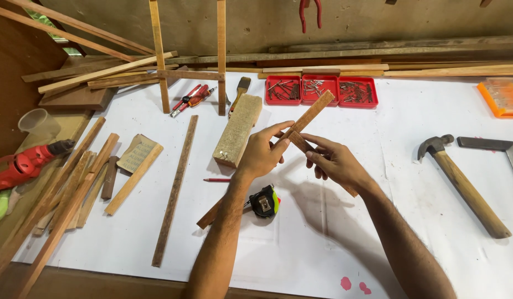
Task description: The person hammers nails into a small wooden frame resting on a block at a workbench, then lifts and repositions the frame. They measure and mark a wooden strip with a tape measure, pencil and try square, pick nails from red trays, and hold a strip against the frame to align it.
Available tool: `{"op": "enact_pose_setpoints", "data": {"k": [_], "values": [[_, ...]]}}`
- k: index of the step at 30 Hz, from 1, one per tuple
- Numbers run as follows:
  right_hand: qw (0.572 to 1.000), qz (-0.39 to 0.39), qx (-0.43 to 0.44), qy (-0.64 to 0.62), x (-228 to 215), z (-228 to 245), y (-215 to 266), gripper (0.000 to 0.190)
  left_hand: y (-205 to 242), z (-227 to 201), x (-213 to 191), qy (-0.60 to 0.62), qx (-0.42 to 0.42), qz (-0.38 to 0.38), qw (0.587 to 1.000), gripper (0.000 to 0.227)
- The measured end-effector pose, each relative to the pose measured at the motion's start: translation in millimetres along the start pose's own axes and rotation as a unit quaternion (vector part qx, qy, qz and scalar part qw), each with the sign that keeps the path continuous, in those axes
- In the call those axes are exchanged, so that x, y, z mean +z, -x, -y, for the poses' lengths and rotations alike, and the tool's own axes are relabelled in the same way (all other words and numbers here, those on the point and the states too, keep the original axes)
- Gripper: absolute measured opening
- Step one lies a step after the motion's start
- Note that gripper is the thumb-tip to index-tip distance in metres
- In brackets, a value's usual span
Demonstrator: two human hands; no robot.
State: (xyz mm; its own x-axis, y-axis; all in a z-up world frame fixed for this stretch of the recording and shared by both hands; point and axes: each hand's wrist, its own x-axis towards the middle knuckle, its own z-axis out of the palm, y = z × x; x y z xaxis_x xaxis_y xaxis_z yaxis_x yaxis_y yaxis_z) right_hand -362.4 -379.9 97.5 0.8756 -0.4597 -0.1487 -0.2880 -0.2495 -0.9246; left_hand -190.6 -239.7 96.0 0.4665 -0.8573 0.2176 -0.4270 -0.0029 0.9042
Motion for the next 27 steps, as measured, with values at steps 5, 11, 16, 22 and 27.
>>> {"op": "enact_pose_setpoints", "data": {"k": [5, 11, 16, 22, 27], "values": [[1.0, 0.0, 0.01, -0.008, -5.3, 6.6, 5.8, 0.053, -0.6, 9.9, 8.0, 0.044, 0.021, 0.005, 0.999, 0.043], [1.0, 0.004, 0.003, -0.021, 1.7, 12.4, 9.1, 0.052, 1.1, 8.8, 3.8, 0.073, 0.016, -0.003, 0.997, 0.041], [1.0, -0.014, -0.002, -0.02, -4.0, 16.1, 16.0, 0.049, -3.5, 11.9, 6.0, 0.102, 0.049, 0.012, 0.993, 0.041], [0.999, -0.044, 0.004, -0.029, -4.1, 15.7, 24.0, 0.046, -0.6, 2.4, 9.8, 0.133, 0.039, 0.02, 0.99, 0.041], [0.996, -0.07, -0.01, -0.047, -7.5, 15.3, 28.8, 0.046, -0.3, -0.6, 13.6, 0.098, 0.053, 0.015, 0.994, 0.037]]}}
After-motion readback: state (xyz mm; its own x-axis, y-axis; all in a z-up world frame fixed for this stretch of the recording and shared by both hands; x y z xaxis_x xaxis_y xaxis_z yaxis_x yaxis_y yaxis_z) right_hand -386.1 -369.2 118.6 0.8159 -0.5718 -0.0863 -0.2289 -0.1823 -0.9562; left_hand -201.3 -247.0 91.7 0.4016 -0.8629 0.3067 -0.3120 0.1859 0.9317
